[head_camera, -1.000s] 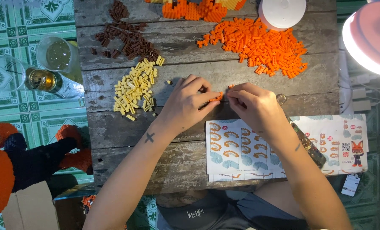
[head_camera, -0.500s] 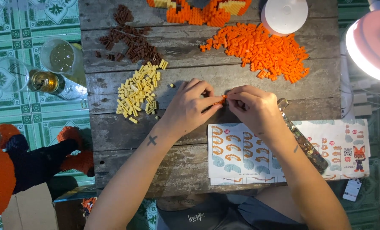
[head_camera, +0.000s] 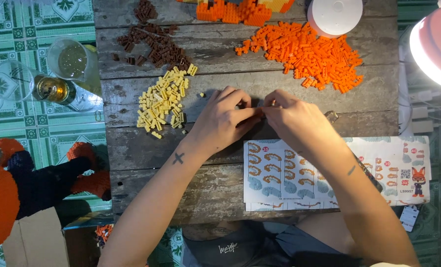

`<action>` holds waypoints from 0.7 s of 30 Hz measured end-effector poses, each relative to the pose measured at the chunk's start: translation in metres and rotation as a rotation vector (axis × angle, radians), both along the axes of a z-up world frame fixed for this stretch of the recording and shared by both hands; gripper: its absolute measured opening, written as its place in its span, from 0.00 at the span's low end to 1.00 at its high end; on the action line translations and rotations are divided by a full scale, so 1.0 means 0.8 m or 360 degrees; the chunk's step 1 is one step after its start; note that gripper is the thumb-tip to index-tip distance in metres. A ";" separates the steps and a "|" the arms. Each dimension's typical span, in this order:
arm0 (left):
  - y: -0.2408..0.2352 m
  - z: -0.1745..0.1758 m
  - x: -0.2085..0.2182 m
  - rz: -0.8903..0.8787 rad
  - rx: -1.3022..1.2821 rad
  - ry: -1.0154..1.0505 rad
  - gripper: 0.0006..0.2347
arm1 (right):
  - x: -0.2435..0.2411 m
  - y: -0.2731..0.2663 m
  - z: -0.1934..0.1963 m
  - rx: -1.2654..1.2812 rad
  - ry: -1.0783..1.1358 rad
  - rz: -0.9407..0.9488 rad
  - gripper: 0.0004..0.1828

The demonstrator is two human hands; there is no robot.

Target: The person assembles a small figure using orange and yellow micro beads, following a printed instruction sheet. They connect individual beads by hand and use pliers to press the assembled sections together.

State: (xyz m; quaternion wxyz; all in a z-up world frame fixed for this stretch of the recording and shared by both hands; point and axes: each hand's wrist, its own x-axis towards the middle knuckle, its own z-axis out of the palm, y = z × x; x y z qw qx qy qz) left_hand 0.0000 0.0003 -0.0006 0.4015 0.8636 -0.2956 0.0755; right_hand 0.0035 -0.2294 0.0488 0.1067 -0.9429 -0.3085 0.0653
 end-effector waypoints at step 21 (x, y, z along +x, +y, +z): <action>0.003 0.000 0.001 -0.0016 0.0016 0.0009 0.08 | -0.009 -0.029 -0.002 0.0532 -0.0078 0.0060 0.05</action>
